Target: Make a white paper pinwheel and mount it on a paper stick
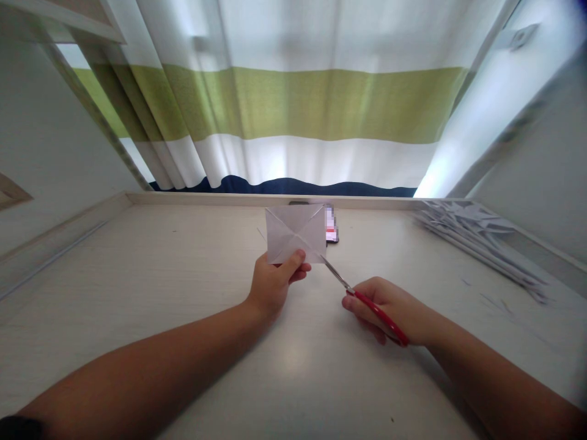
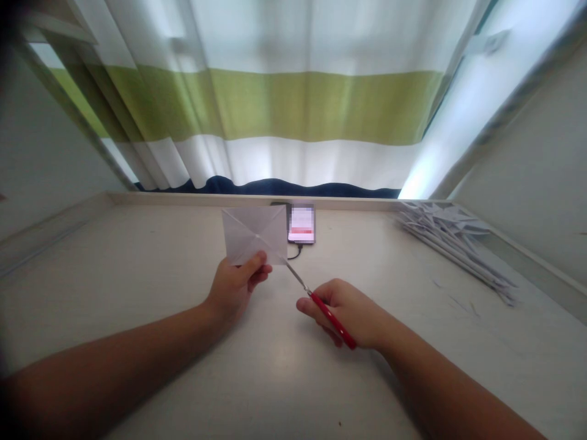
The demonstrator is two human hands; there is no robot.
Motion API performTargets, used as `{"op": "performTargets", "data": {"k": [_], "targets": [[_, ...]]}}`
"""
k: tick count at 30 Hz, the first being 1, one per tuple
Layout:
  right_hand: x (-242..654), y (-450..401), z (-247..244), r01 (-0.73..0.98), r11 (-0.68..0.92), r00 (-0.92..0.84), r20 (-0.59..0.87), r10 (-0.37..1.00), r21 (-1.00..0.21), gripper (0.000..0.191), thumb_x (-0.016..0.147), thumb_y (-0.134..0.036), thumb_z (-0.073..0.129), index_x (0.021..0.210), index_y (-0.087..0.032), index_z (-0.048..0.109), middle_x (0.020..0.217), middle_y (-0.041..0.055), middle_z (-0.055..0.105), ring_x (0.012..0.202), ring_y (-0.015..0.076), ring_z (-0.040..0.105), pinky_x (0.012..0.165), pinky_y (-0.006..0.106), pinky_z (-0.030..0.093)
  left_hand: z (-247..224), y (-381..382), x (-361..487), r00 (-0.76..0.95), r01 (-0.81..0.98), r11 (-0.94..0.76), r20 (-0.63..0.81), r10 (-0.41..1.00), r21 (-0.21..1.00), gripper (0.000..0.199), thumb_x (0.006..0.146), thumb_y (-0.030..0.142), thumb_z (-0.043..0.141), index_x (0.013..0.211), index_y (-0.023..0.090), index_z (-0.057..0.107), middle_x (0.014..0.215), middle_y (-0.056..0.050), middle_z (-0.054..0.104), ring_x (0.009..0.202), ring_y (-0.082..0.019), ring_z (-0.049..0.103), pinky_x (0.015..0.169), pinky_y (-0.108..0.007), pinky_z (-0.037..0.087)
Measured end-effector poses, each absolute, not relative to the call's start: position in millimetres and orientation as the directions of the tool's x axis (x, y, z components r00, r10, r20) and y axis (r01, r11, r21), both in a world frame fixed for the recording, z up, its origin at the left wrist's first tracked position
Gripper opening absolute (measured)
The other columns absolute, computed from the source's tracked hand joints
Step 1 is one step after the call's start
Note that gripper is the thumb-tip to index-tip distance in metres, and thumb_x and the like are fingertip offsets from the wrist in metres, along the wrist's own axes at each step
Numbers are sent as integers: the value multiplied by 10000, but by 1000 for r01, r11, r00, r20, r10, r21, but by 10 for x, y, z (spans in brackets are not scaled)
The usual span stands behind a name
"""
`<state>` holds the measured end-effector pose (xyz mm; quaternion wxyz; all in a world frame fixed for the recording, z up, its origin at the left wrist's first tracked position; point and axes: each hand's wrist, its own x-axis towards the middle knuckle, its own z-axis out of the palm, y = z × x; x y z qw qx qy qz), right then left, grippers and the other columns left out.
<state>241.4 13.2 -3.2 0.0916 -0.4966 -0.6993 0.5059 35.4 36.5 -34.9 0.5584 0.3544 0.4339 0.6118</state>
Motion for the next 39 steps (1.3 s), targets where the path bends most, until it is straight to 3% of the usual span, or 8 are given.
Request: {"op": "performTargets", "data": {"k": [29,39], "targets": [[2383,148,-14,696,53,-458,-386,801,-716,464,841,-555,476,568,-180,466,465,-11,503,415,107,457,426,228,321,-382,378,335,-122,-373,-14,-35,992,928,278,674,328,768,849,132,677,724,-22,657,605,-95,619,546,-175,521],[2393,139,-36,735,119,-445,-344,827,-667,498,814,-615,483,583,-174,513,489,-7,509,437,102,435,435,231,281,-349,341,338,-140,-291,-17,-25,990,956,318,644,379,774,827,130,702,752,-50,665,630,-118,605,545,-203,493]]}}
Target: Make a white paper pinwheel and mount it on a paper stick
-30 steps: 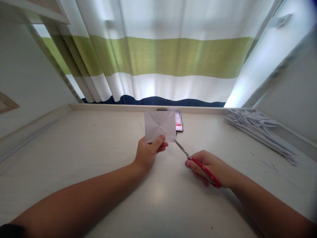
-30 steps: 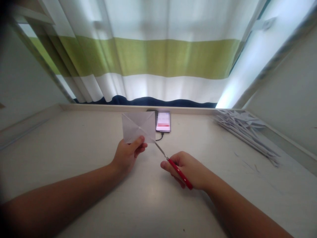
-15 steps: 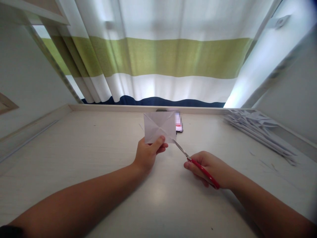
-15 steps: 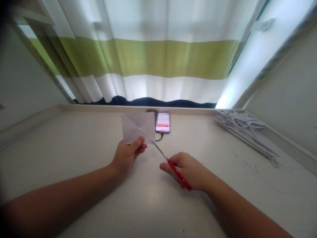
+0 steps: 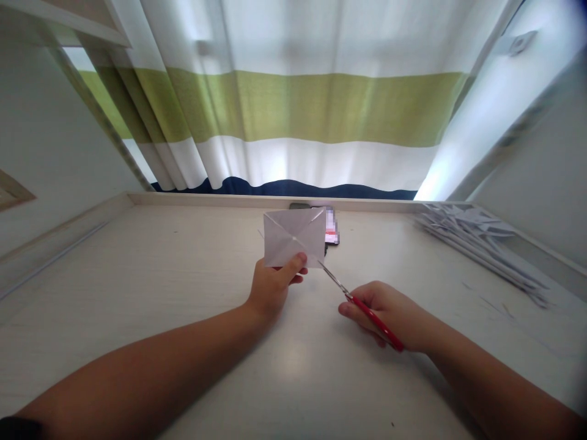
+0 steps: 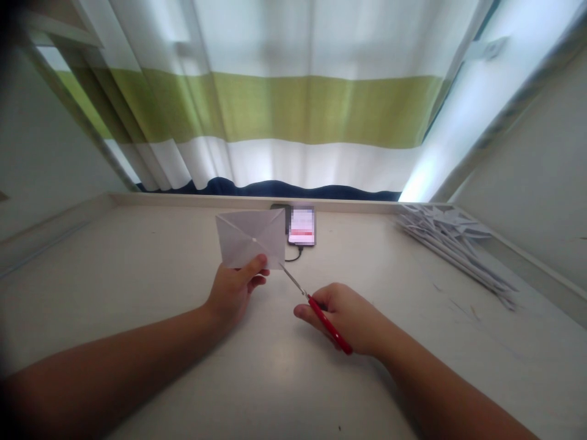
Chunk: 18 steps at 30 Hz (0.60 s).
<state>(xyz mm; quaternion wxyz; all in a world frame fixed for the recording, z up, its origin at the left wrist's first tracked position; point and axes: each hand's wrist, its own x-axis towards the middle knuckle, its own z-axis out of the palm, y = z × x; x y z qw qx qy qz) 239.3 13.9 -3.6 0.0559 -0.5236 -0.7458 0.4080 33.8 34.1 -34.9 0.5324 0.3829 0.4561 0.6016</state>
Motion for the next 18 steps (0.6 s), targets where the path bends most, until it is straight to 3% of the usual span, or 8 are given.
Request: {"op": "performTargets", "data": {"k": [18], "targets": [[2416,159,-132,772,203,-427,-256,867,-602,440,788,-591,537,618,-185,523,558,-13,506,509,119,431,486,247,305,-385,349,340,-186,-246,-57,11,983,968,271,655,355,759,782,126,687,687,-37,660,591,-123,600,543,-222,484]]}}
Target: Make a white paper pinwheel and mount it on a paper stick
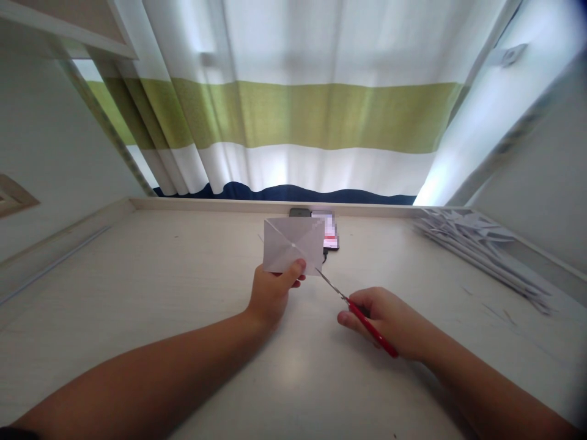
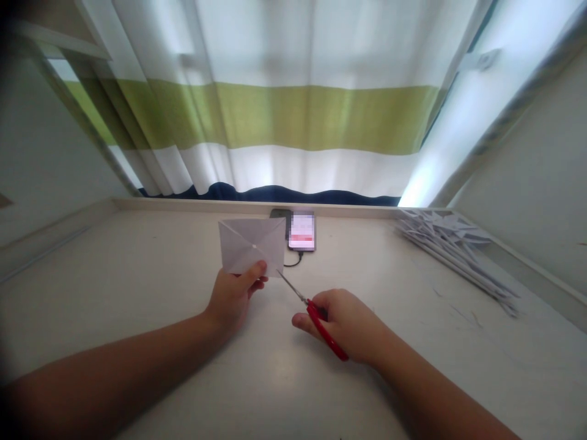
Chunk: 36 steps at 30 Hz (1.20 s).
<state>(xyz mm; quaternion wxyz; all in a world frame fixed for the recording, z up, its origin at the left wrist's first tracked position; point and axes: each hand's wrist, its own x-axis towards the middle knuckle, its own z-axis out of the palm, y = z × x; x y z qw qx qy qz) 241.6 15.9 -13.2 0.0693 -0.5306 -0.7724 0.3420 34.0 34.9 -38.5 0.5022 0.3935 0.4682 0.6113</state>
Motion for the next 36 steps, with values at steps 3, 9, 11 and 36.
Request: {"op": "performTargets", "data": {"k": [3,9,11,36], "targets": [[2410,135,-134,772,216,-432,-243,869,-597,425,797,-579,533,636,-186,534,572,-13,510,517,118,435,491,245,306,-392,346,336,-177,-222,-67,27,984,973,268,663,360,752,751,117,683,658,-37,647,588,-126,598,542,-224,484],[2393,131,-133,766,185,-427,-272,863,-616,429,795,-585,534,636,-186,541,554,-15,517,494,115,429,476,244,302,-400,338,337,-160,-224,-73,37,986,972,268,668,359,751,770,121,678,669,-35,652,600,-134,609,560,-235,495],[2388,127,-127,760,175,-427,-279,860,-626,436,798,-589,528,631,-186,538,544,-12,520,486,116,431,469,244,296,-400,338,341,-163,-226,-73,36,986,971,271,664,359,753,770,121,679,670,-36,655,601,-136,610,560,-235,493],[2356,102,-111,785,197,-408,-251,878,-588,433,793,-579,535,616,-184,538,550,-8,519,497,122,439,468,251,290,-383,329,364,-202,-192,-67,27,979,979,252,633,348,753,738,126,698,654,-41,666,566,-129,585,550,-238,468]]}}
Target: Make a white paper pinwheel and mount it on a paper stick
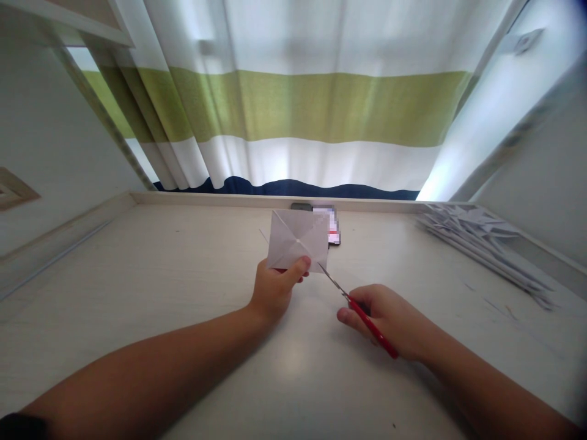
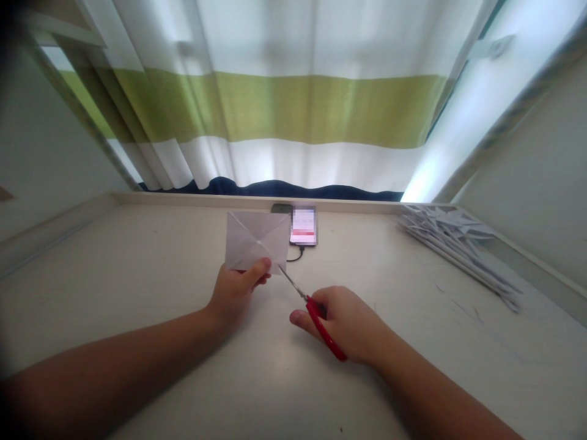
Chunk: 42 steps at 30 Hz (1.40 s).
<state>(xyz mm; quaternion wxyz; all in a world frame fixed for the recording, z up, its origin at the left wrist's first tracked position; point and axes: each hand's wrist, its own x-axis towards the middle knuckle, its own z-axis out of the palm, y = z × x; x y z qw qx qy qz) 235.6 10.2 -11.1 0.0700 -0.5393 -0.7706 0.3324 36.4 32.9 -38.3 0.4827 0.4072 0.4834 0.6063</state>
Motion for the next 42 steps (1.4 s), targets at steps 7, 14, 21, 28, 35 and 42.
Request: {"op": "performTargets", "data": {"k": [7,14,21,28,35,42], "targets": [[2357,76,-90,767,152,-406,-288,867,-624,431,810,-577,516,636,-185,555,550,7,554,485,124,457,450,247,273,-368,301,358,-186,-104,-99,78,979,990,231,664,362,737,677,137,682,604,-23,653,561,-136,583,539,-237,464],[2350,97,-131,750,173,-431,-273,860,-639,452,831,-585,481,645,-181,562,546,7,546,483,120,454,449,242,267,-339,267,359,-142,-77,-83,71,987,994,234,682,357,731,704,128,687,619,-37,659,576,-142,593,549,-241,482],[2350,108,-132,756,165,-421,-279,863,-633,455,824,-588,482,633,-181,550,537,6,540,479,124,457,453,245,287,-338,267,360,-137,-67,-73,63,989,995,243,689,367,723,704,127,687,625,-35,656,589,-141,591,559,-238,482],[2349,112,-138,785,206,-400,-225,888,-584,421,795,-564,532,624,-180,552,540,-8,515,492,122,437,468,251,286,-339,269,360,-134,-65,-75,66,989,995,241,683,369,726,712,134,683,616,-22,651,584,-137,579,552,-232,471],[2338,85,-129,769,215,-412,-210,887,-602,399,801,-533,536,608,-184,522,535,-15,503,495,119,432,463,248,279,-370,257,343,-90,-18,-79,77,993,997,261,693,390,713,663,134,676,594,-21,633,577,-138,566,553,-235,454],[2317,85,-123,769,196,-413,-240,878,-608,420,825,-542,500,601,-187,510,511,-17,484,477,116,418,455,247,265,-344,250,346,-86,10,-67,67,994,998,266,695,394,708,648,133,679,595,-29,639,583,-149,577,567,-244,459]]}}
